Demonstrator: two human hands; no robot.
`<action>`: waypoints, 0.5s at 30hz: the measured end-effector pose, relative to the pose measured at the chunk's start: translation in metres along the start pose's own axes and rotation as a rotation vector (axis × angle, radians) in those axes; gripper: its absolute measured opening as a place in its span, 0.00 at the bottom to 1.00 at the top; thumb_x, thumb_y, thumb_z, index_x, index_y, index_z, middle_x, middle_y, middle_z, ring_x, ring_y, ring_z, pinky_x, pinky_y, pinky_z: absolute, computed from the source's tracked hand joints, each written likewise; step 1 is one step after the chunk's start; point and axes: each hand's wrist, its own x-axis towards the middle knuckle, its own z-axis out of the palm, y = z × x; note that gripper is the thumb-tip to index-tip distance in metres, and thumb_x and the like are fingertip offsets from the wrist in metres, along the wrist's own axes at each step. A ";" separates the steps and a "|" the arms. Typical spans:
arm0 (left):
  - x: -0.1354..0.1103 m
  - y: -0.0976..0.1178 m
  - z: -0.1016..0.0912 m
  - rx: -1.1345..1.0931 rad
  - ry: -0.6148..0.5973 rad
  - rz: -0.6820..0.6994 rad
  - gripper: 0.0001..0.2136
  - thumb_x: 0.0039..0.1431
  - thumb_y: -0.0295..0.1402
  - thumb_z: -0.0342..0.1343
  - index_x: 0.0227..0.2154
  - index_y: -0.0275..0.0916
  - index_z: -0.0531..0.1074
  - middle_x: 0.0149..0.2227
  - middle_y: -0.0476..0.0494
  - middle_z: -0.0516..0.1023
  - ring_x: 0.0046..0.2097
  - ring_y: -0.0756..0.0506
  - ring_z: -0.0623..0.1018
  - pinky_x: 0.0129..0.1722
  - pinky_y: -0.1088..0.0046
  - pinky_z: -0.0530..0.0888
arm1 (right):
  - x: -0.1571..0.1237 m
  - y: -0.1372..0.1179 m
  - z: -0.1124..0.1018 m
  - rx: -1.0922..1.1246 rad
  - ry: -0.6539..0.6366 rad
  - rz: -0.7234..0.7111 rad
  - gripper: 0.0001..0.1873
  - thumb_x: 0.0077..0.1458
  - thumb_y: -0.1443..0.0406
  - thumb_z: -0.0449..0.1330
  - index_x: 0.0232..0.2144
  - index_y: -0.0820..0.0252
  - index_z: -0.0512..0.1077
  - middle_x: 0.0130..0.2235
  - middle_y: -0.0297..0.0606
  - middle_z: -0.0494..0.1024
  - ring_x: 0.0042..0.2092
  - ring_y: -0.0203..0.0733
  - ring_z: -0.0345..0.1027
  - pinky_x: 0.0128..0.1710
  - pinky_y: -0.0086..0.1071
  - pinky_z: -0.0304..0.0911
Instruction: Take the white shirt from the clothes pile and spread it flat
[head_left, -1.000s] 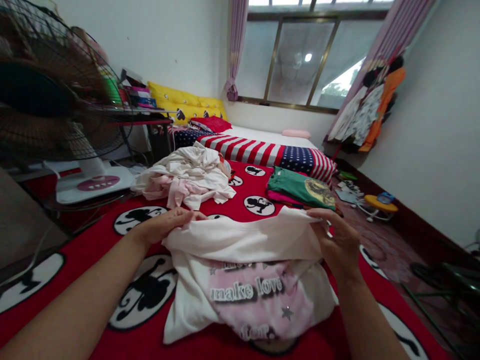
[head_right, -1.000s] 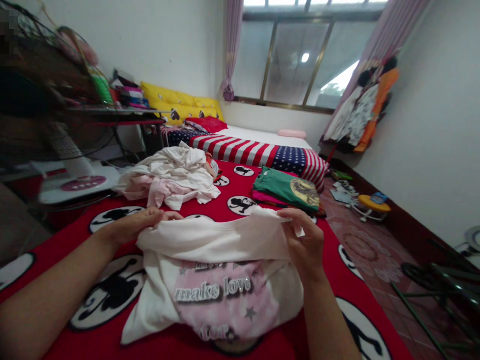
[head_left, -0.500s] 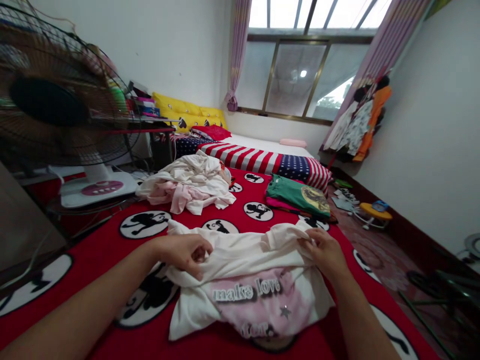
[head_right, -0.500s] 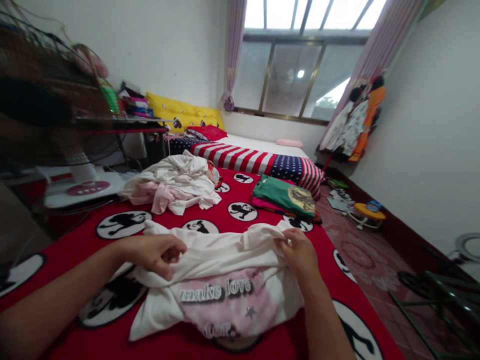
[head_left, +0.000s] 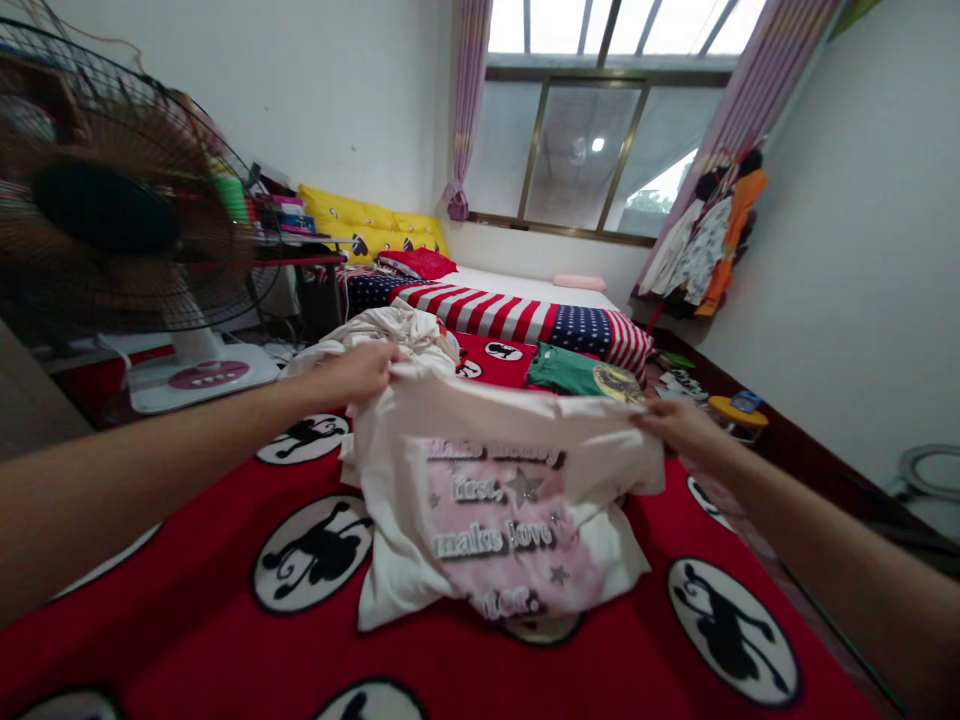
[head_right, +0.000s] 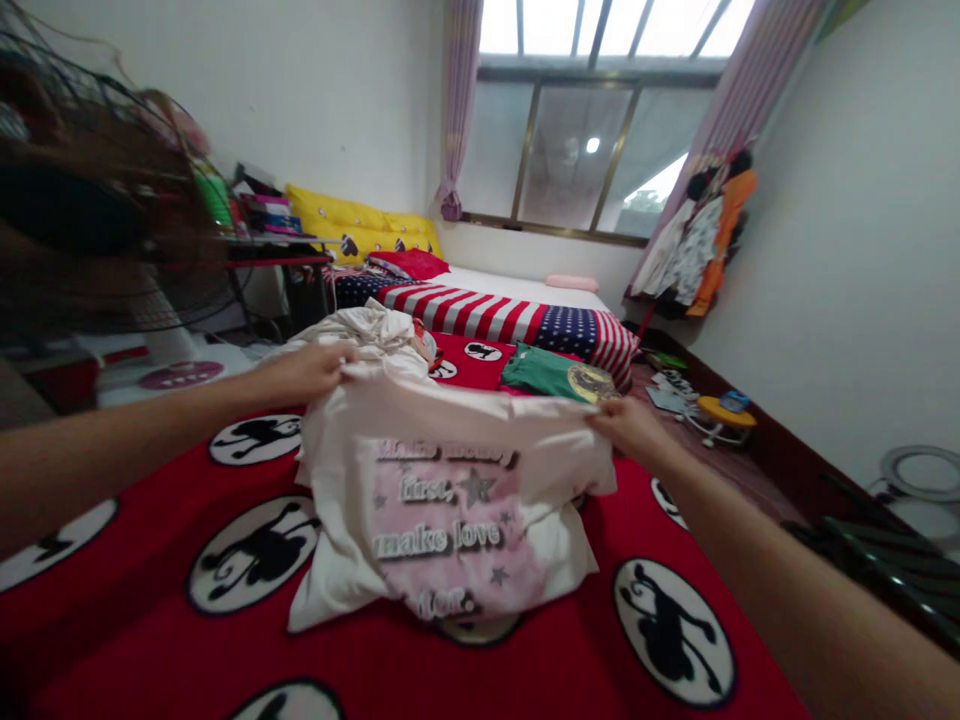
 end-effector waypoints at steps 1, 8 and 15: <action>0.020 0.006 -0.016 0.030 0.084 -0.015 0.07 0.51 0.26 0.52 0.32 0.34 0.73 0.31 0.44 0.75 0.34 0.46 0.69 0.35 0.72 0.63 | 0.013 -0.020 -0.010 0.093 0.207 -0.129 0.03 0.41 0.72 0.62 0.19 0.64 0.72 0.13 0.28 0.65 0.14 0.32 0.56 0.13 0.26 0.52; 0.092 0.059 -0.119 0.055 0.813 0.106 0.18 0.65 0.39 0.47 0.50 0.31 0.69 0.43 0.53 0.74 0.41 0.54 0.68 0.44 0.78 0.61 | 0.041 -0.133 -0.068 0.378 0.643 -0.659 0.02 0.54 0.68 0.56 0.31 0.55 0.68 0.30 0.29 0.71 0.29 0.33 0.71 0.28 0.31 0.70; 0.020 0.044 -0.082 -0.075 0.495 0.268 0.19 0.61 0.35 0.49 0.48 0.26 0.74 0.44 0.47 0.78 0.47 0.48 0.73 0.49 0.75 0.66 | -0.042 -0.062 -0.049 0.218 0.383 -0.359 0.06 0.53 0.56 0.60 0.32 0.49 0.72 0.35 0.34 0.74 0.32 0.39 0.68 0.32 0.34 0.69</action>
